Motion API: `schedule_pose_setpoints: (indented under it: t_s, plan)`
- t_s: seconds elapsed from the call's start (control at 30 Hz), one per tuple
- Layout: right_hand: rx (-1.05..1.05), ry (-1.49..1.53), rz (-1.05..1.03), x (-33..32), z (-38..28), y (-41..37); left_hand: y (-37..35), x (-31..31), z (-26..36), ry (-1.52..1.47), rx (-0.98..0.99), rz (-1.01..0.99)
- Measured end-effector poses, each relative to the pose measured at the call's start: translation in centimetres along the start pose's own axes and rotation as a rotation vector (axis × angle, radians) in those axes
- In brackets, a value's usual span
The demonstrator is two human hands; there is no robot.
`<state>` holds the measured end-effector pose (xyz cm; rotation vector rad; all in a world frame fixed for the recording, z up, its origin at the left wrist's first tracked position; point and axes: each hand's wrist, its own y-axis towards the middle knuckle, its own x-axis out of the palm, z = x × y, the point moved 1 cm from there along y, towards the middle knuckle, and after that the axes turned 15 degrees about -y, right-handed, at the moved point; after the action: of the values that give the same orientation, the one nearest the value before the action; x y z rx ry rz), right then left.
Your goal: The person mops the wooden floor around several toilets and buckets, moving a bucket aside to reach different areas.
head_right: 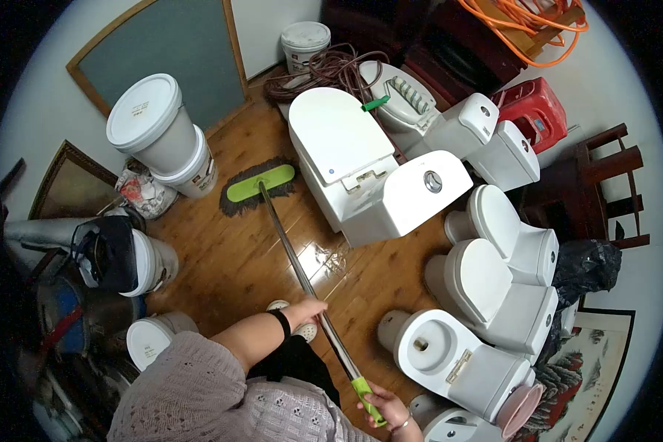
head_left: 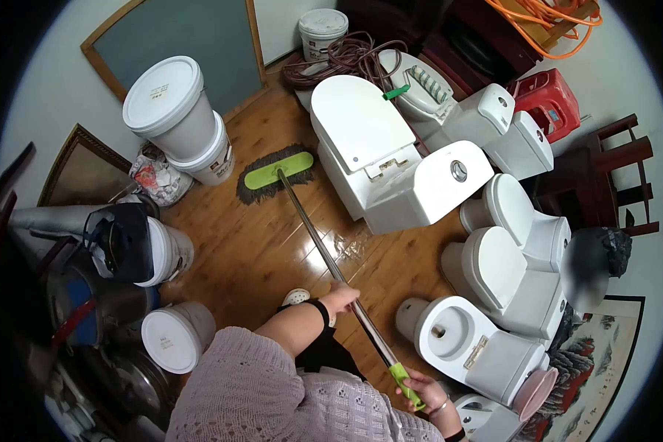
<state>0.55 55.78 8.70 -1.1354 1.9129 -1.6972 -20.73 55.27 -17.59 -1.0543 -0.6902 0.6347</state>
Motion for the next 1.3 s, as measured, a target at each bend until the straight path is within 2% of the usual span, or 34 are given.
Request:
schedule_pose_setpoints:
  t_s: [0.07, 0.1, 0.13, 0.17, 0.2, 0.23, 0.27, 0.37, 0.43, 0.5, 0.57, 0.67, 0.7, 0.73, 0.77, 0.83, 0.87, 0.9, 0.93, 0.97, 1.0, 1.03, 1.1, 1.17, 1.23, 1.27, 1.3]
  plan:
    - [-0.040, -0.003, -0.030, 2.3, -2.5, 3.1, 1.9, -2.8, 3.4, -0.089, 0.094, 0.035]
    - [-0.070, -0.034, -0.045, 3.3, -4.0, 4.6, 1.3, -4.1, 5.9, -0.034, 0.200, 0.110]
    - [-0.102, -0.045, -0.060, 4.3, -5.4, 6.0, 2.6, -5.3, 7.6, -0.020, 0.203, 0.169]
    - [-0.131, -0.054, -0.074, 5.5, -6.6, 7.2, 3.1, -6.7, 9.4, 0.142, 0.285, 0.251]
    - [-0.164, -0.093, -0.083, 6.7, -8.0, 8.1, 5.5, -8.0, 9.7, 0.190, 0.479, 0.404]
    - [-0.195, -0.128, -0.095, 7.8, -9.0, 8.9, 2.8, -8.5, 12.3, 0.285, 0.407, 0.393]
    - [-0.185, -0.106, -0.090, 8.4, -9.1, 9.5, -1.1, -8.3, 14.1, 0.276, 0.451, 0.513]
    - [-0.219, -0.134, -0.040, 9.2, -7.2, 10.4, 0.4, -9.5, 12.9, 0.358, 0.454, 0.479]
    - [-0.221, -0.152, -0.002, 8.7, -4.8, 10.2, 0.8, -9.3, 11.4, 0.482, 0.581, 0.499]
    - [-0.218, -0.135, 0.000, 8.2, -2.4, 8.7, 0.9, -8.6, 9.3, 0.500, 0.602, 0.526]
    - [-0.234, -0.148, -0.024, 7.2, 0.9, 6.4, -1.2, -7.1, 7.5, 0.329, 0.458, 0.553]
    - [-0.191, -0.146, 0.061, 4.7, 6.5, 1.4, 5.0, -5.3, -1.4, 0.281, 0.327, 0.370]
    - [-0.173, -0.167, 0.098, 3.3, 9.1, 0.0, 5.4, -3.8, -5.1, 0.222, 0.344, 0.312]
    - [-0.138, -0.165, 0.107, 1.7, 12.4, -1.4, 5.6, -2.2, -9.0, 0.161, 0.241, 0.255]
    - [-0.102, -0.162, 0.114, 0.2, 16.1, -2.7, 5.0, -0.5, -12.5, 0.280, 0.103, 0.242]
    - [-0.078, -0.110, 0.250, -1.5, 22.1, -7.0, -1.6, 4.0, -18.6, 0.404, 0.188, 0.351]
    - [-0.058, -0.152, 0.341, -1.9, 24.6, -9.4, -8.0, 6.5, -19.0, 0.420, 0.073, 0.293]
    - [-0.039, -0.193, 0.433, -2.3, 27.1, -11.8, -2.8, 7.6, -28.1, 0.494, 0.303, 0.457]
    - [-0.103, -0.434, 0.580, -3.2, 30.7, -14.3, -10.1, 10.1, -27.1, 0.282, -0.104, 0.168]
    - [-0.162, -0.676, 0.730, -4.1, 34.5, -17.0, -13.1, 12.2, -29.6, 0.278, -0.163, 0.135]
    - [-0.084, -0.833, 0.791, -5.1, 37.9, -19.9, -15.4, 13.7, -32.5, 0.106, -0.284, 0.013]
    - [-0.001, -0.991, 0.849, -5.6, 40.1, -22.6, -17.1, 15.3, -35.4, 0.112, -0.354, -0.036]
    - [0.253, -1.052, 0.930, -4.8, 40.8, -27.6, -19.2, 18.1, -40.3, 0.329, -0.603, -0.384]
    - [0.282, -0.968, 1.022, -3.7, 40.5, -31.5, -23.0, 20.6, -42.1, 0.423, -0.723, -0.501]
    - [0.412, -0.980, 1.185, -1.7, 38.0, -33.8, -24.3, 22.7, -45.0, 0.285, -0.714, -0.553]
    - [0.209, -0.900, 1.283, -1.3, 37.5, -34.2, -24.9, 23.4, -45.5, 0.171, -0.678, -0.533]
    - [-0.026, -0.974, 1.334, -1.1, 36.5, -34.4, -24.9, 23.9, -45.7, 0.172, -0.676, -0.532]
